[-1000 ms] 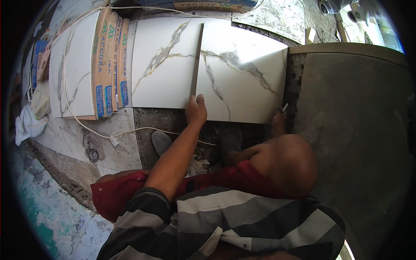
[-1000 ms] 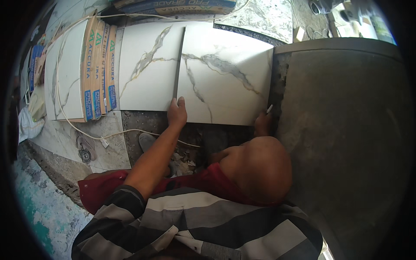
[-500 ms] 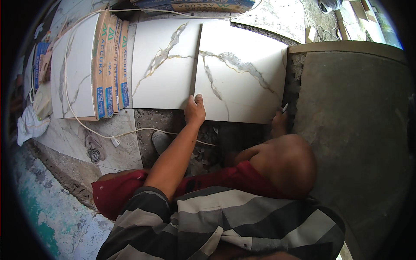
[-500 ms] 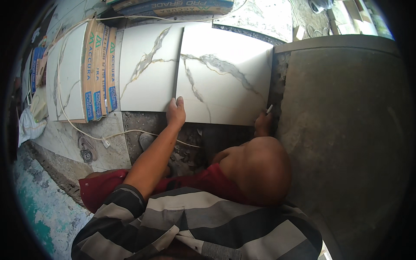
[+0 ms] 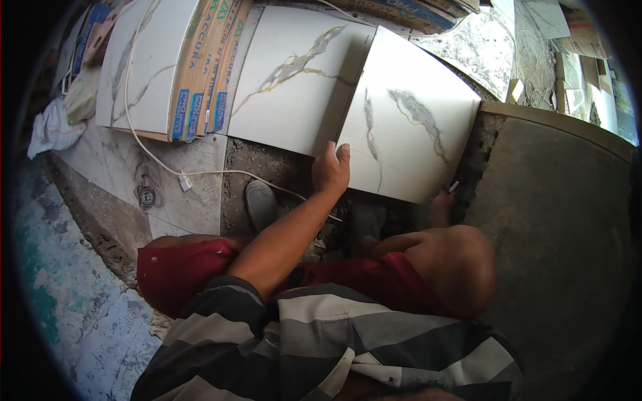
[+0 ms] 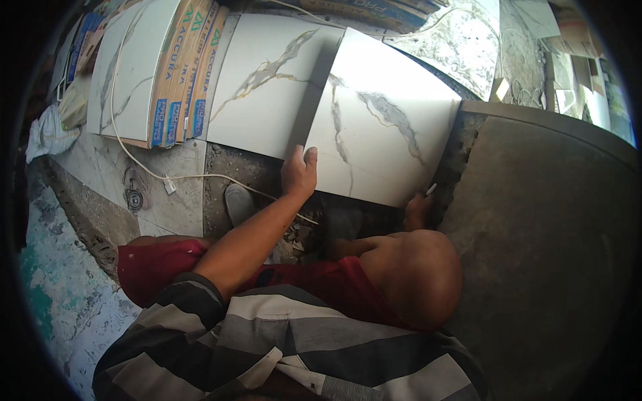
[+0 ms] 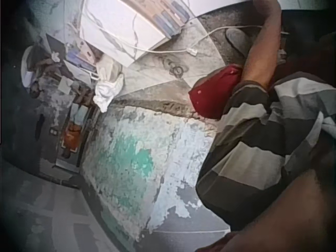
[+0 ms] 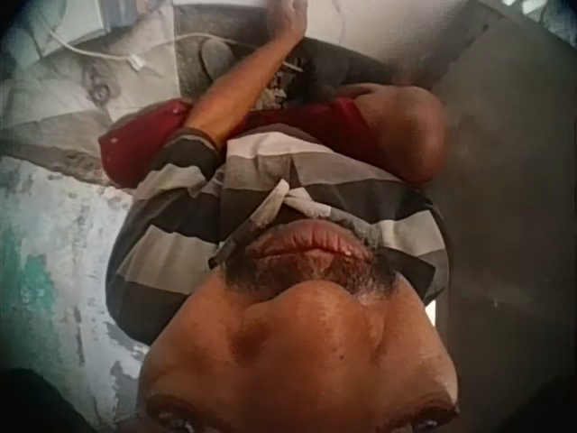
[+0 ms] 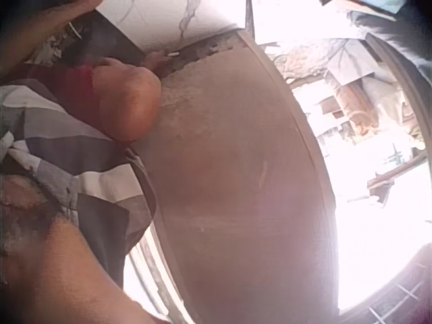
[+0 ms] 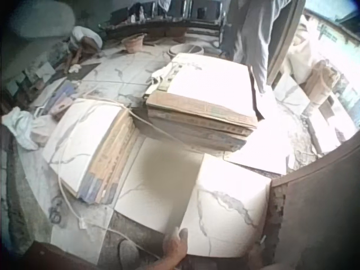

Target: Marking and aligning floor tiles for installation.

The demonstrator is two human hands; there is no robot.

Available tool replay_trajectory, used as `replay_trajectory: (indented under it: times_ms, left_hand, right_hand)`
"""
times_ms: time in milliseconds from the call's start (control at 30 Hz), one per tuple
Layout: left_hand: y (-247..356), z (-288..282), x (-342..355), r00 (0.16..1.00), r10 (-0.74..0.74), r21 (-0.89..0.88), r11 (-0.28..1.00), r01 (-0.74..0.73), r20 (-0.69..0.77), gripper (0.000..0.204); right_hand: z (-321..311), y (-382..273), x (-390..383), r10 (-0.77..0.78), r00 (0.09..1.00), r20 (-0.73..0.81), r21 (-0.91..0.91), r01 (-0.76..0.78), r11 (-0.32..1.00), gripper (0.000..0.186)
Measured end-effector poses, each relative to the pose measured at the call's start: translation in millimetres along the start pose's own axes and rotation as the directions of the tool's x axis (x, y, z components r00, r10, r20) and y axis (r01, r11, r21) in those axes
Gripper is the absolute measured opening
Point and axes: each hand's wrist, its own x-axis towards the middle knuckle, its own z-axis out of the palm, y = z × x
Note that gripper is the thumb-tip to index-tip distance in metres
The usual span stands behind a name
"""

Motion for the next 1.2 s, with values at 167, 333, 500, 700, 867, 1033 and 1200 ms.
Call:
replay_trajectory:
  times_ms: [167, 333, 500, 700, 867, 1033, 1200]
  left_hand:
    - [4, -5, 0, 0.999, -0.018, -0.026, 0.999, 0.019, 0.040, 0.041]
    - [-4, 1, 5, 0.997, -0.033, -0.034, 0.999, 0.036, 0.069, 0.041]
    - [-12, 8, 12, 0.994, -0.053, -0.038, 0.998, 0.057, 0.092, 0.046]
    - [-20, 13, 20, 0.974, -0.115, -0.011, 0.993, 0.120, 0.197, 0.053]
    - [-24, 17, 20, 0.972, -0.119, -0.009, 0.992, 0.123, 0.204, 0.052]
    - [-23, 18, 21, 0.980, -0.067, -0.054, 0.995, 0.078, 0.185, 0.047]
    - [-21, 20, 23, 0.984, -0.054, -0.041, 0.997, 0.062, 0.172, 0.048]
  right_hand:
    - [3, 2, 3, -0.023, 0.999, -0.033, -0.055, 0.022, 0.998, 0.039]
    - [1, 5, 3, -0.070, 0.997, -0.040, 0.025, 0.071, 0.997, 0.036]
    - [-1, 0, -3, -0.083, 0.993, -0.080, 0.002, 0.084, 0.996, 0.035]
    - [-6, -14, -14, -0.036, 0.996, -0.080, -0.020, 0.035, 0.999, 0.031]
    - [-8, -10, -11, -0.077, 0.994, -0.074, -0.155, 0.065, 0.986, 0.033]
    - [-7, 0, -3, -0.092, 0.992, -0.089, -0.078, 0.085, 0.993, 0.039]
    - [-16, -16, -12, -0.094, 0.988, -0.121, -0.312, 0.052, 0.949, 0.039]
